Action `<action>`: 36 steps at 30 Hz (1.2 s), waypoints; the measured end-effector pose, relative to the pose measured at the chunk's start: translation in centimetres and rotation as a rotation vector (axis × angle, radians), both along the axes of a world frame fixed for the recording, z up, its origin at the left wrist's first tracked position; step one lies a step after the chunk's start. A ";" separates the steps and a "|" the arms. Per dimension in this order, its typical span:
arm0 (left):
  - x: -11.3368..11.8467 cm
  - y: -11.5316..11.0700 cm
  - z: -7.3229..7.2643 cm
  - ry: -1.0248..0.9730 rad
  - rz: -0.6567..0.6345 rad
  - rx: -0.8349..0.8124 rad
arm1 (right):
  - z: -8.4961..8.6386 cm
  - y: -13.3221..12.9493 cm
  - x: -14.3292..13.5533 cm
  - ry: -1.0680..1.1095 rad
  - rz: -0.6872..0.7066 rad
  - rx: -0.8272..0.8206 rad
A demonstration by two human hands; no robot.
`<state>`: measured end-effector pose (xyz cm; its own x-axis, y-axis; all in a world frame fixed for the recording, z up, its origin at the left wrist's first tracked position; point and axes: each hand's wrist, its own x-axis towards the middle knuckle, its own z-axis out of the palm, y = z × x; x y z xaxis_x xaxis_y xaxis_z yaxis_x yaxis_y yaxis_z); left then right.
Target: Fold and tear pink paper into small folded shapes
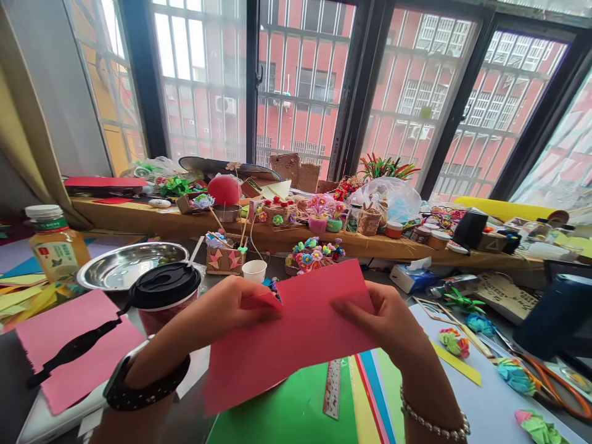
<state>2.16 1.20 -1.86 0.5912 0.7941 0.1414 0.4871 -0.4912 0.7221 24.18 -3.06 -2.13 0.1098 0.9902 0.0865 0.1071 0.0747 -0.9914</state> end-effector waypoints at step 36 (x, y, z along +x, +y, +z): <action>-0.2 -0.9 0.9 -0.010 -0.015 0.066 | 0.0 0.4 -0.6 0.163 -0.041 -0.070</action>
